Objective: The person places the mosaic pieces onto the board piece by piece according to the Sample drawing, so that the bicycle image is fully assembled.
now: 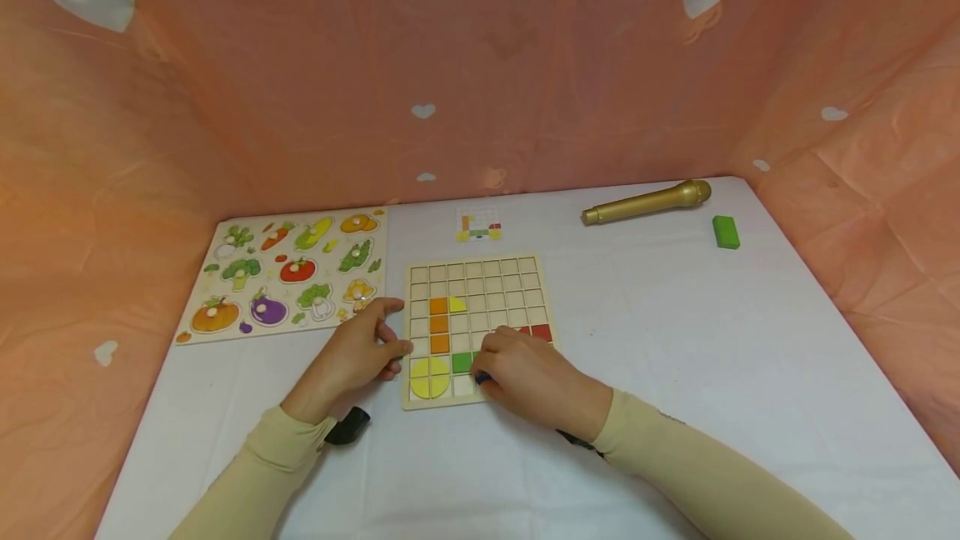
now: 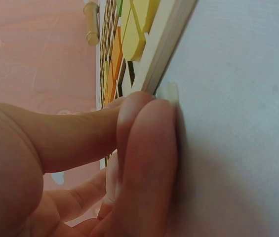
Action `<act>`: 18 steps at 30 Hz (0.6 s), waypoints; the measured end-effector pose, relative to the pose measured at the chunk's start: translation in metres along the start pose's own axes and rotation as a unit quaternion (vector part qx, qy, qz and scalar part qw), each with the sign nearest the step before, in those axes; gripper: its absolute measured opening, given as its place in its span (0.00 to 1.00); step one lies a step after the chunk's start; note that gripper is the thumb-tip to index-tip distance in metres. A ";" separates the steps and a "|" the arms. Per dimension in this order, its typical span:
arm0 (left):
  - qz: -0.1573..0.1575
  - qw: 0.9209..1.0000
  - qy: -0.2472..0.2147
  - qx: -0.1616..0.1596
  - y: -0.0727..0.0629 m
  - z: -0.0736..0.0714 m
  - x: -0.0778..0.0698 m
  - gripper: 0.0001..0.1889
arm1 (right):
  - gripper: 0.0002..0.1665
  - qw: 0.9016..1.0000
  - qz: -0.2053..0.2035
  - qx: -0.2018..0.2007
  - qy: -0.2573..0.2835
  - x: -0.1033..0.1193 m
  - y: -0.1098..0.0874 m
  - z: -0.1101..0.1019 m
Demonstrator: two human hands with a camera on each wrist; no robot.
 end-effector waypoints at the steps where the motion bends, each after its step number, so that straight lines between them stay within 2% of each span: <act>1: -0.001 1.000 0.000 0.000 0.000 0.000 0.000 0.35 | 0.06 1.000 0.001 0.001 0.001 0.000 0.000 0.000; 12: -0.007 1.000 -0.011 0.001 -0.003 0.002 0.000 0.36 | 0.07 1.000 0.009 0.001 -0.007 0.000 0.000 0.001; 18: -0.010 1.000 -0.023 0.010 -0.001 0.002 -0.002 0.36 | 0.08 1.000 0.021 0.000 0.007 -0.005 -0.005 -0.004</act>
Point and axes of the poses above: each hand's wrist, its own y-axis towards the middle knuckle, its own z-axis out of the palm, x = y × z, the point moved 1 cm from there along y, towards the middle knuckle, and after that the axes turned 5 degrees about -z, right-handed, at the moved point
